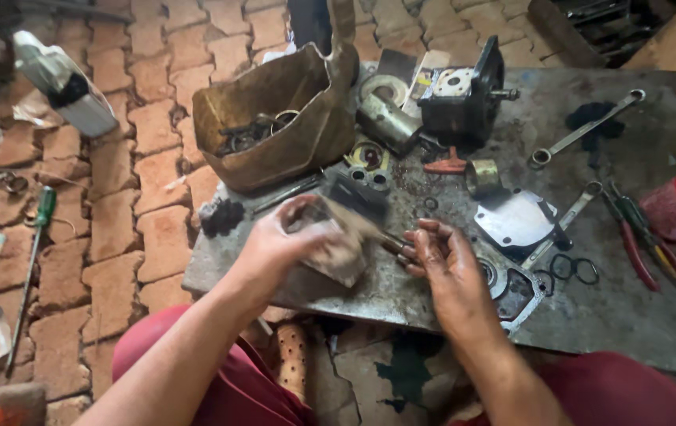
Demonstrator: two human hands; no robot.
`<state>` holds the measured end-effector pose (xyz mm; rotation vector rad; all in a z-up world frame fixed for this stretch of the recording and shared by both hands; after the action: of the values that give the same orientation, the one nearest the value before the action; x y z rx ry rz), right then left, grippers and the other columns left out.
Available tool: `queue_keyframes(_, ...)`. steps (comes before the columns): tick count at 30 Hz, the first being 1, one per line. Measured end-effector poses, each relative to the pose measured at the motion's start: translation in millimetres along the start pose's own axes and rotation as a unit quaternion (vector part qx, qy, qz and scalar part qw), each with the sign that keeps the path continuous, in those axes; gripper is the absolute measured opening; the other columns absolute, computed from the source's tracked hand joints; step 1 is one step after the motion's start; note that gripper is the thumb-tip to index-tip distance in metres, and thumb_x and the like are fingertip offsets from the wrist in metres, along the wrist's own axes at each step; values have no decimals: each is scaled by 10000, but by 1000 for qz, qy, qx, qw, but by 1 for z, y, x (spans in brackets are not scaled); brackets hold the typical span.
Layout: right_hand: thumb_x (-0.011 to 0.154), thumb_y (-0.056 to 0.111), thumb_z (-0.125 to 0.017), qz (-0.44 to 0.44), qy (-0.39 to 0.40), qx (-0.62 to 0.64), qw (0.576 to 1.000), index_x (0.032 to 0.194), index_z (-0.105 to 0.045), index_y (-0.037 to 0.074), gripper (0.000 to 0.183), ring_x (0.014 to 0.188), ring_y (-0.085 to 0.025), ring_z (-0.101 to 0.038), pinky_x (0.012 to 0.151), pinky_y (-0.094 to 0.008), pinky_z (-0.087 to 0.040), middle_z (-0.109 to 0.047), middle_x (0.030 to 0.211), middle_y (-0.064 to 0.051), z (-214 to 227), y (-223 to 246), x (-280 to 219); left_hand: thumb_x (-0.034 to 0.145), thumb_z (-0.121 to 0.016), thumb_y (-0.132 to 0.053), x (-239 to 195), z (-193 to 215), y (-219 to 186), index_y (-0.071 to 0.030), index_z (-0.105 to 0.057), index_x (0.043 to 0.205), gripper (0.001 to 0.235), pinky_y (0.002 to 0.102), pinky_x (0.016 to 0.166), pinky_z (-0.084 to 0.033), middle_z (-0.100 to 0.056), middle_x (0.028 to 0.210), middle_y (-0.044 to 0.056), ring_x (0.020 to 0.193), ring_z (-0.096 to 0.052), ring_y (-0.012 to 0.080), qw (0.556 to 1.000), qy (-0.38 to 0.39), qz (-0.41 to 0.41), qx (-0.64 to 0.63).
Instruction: The person disassembles a mechanical pump assembly on a workbench, removing and handling a valve, a gear assembly, and various housing blocks by hand and using a screwdriver.
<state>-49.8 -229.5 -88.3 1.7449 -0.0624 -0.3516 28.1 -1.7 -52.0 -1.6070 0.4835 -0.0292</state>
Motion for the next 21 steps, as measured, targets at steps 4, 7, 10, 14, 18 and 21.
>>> queue_keyframes(4,1002,333,-636,125,65,-69,988,1300,-588,41,419,1289,-247,-525,1060,-397,-482,-552,1424,-163,-27,15,-28,917,-654,-456,-3,2,-9,-88,-611,1333,557,417,859,-603,-744,1129,89,956,-755,218,956,-23,26,-290)
queue_keyframes(7,926,351,-713,271,92,-223,932,1408,-524,83,582,1481,-344,-408,1129,-479,-445,-365,1591,-202,-45,35,-44,919,-619,-474,-5,-1,-20,-101,-609,1308,539,465,859,-623,-753,1119,101,943,-766,255,934,-5,-10,-358)
queue_keyframes(10,881,363,-770,321,78,-226,917,1495,-417,77,763,1505,-410,-352,1141,-517,-426,-266,1624,-237,-56,44,-45,936,-628,-476,-6,-5,-20,-94,-615,1318,541,463,849,-608,-751,1133,100,961,-759,252,931,10,-15,-365)
queue_keyframes(14,810,365,-840,359,53,-300,882,1454,-437,102,804,1492,-467,-322,1144,-531,-415,-255,1586,-251,-55,44,-41,945,-650,-458,-6,-14,-5,-85,-616,1319,530,424,915,-582,-738,1153,95,1010,-734,229,934,34,22,-354)
queue_keyframes(18,822,355,-852,359,46,-303,882,1429,-478,131,748,1504,-457,-366,1148,-515,-475,-272,1595,-251,-50,43,-38,933,-660,-432,-3,-23,-3,-51,-608,1306,536,408,981,-577,-730,1183,96,1060,-715,213,940,59,48,-332)
queue_keyframes(21,825,370,-838,360,36,-310,879,1415,-490,100,736,1492,-450,-365,1171,-553,-420,-274,1604,-268,-49,41,-38,969,-581,-475,-2,-30,-7,-64,-595,1333,549,398,1008,-571,-716,1224,87,1099,-708,199,939,47,50,-336)
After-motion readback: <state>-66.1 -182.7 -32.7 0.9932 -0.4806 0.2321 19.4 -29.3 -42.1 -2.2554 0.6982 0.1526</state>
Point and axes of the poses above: each hand's wrist, its own x-axis towards the middle knuckle, its own z-axis out of the back of the hand, y = z × x, the point moved 2 cm from there along x, towards the middle knuckle
